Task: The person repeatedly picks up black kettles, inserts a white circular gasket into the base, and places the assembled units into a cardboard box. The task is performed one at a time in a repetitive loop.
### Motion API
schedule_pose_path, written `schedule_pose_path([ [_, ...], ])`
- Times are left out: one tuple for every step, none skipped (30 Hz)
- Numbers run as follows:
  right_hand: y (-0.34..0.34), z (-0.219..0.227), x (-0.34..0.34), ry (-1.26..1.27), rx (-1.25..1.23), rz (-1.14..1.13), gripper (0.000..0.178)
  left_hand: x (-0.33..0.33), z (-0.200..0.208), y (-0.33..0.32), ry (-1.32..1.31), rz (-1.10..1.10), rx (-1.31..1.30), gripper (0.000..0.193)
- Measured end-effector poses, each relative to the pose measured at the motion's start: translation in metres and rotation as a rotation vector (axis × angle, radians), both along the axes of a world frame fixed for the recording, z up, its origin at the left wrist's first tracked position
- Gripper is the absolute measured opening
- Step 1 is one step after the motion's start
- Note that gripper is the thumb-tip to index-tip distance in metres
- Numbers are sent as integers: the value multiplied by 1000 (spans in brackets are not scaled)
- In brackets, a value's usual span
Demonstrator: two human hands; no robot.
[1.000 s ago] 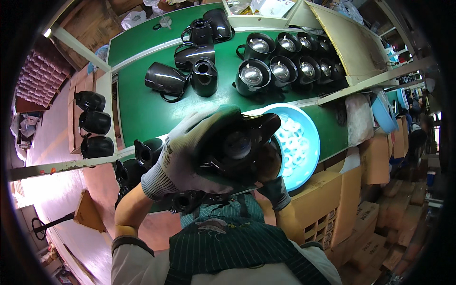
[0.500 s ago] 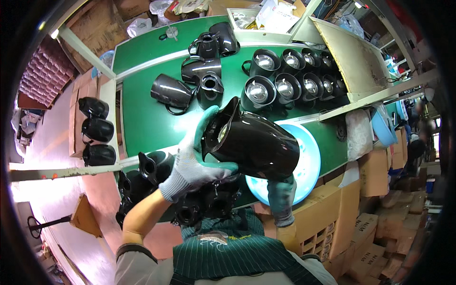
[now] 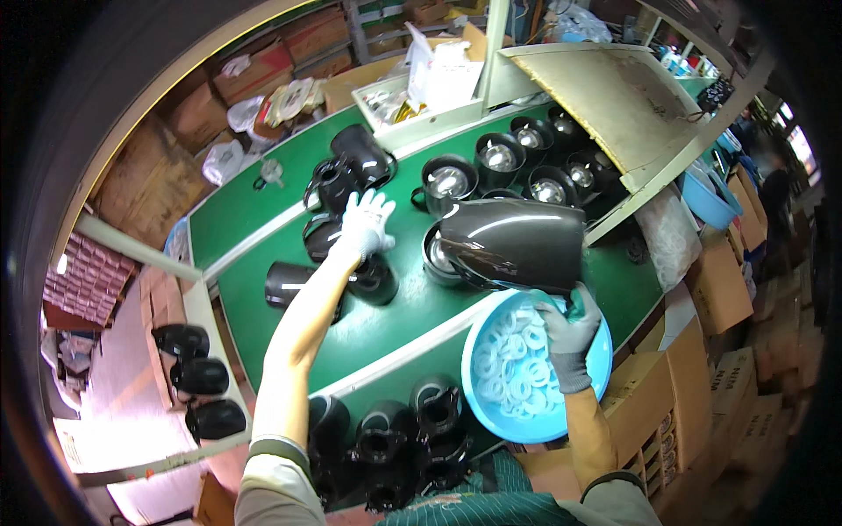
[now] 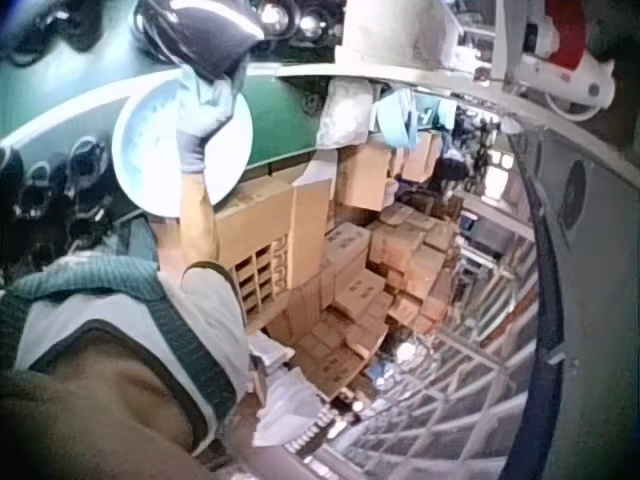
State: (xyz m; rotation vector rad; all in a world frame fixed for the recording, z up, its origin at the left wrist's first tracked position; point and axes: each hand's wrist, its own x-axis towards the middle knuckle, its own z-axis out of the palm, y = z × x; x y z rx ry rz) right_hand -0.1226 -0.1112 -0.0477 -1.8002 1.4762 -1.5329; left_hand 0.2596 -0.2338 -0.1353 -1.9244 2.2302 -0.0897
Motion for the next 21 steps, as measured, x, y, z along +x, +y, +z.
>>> schedule_pose_path([
  [-6,14,10,-13,187,30,35,0,-9,-11,-89,9,114,91],
  [-19,16,18,-22,141,92,36,-10,-18,-25,-169,4,229,95],
  [-31,19,27,-37,98,162,36,-17,-19,-33,-188,105,373,98],
  [-43,23,36,-50,54,235,36,-21,-19,-42,-207,210,517,102],
  [-56,15,44,45,-34,265,38,-28,-16,-47,-263,233,550,103],
  [-66,19,75,121,-159,338,39,25,-61,-38,-195,339,440,104],
  [-78,13,86,182,-139,359,40,20,-69,-37,-253,332,479,99],
  [-87,9,103,203,-86,383,39,18,-68,-29,-302,326,537,89],
  [-99,-3,125,208,-77,455,38,24,-62,-13,-356,335,599,78],
  [-107,-14,155,265,-126,505,36,59,-76,13,-374,366,570,66],
  [-123,-34,168,450,-222,445,39,42,-58,19,-446,319,691,61],
  [-135,-46,185,675,-173,426,33,38,-41,30,-495,273,755,67],
  [-143,-60,200,768,-183,415,30,33,-19,43,-511,260,791,95],
  [-146,-73,217,855,-195,416,27,50,-23,61,-533,246,780,94],
  [-150,-87,228,961,-183,383,32,54,-21,68,-558,241,812,93],
  [-155,-98,237,1062,-176,352,37,70,-29,76,-566,251,777,89],
  [-160,-107,241,1068,-149,372,30,73,-27,79,-509,269,777,86],
  [-162,-110,241,1110,-70,450,30,67,-12,78,-444,289,784,84],
  [-164,-113,242,1176,-38,411,30,60,2,70,-398,307,774,75],
  [-162,-114,244,1240,-14,383,29,60,11,63,-335,369,651,70],
  [-162,-114,242,1284,1,383,30,59,13,51,-271,423,529,66],
])
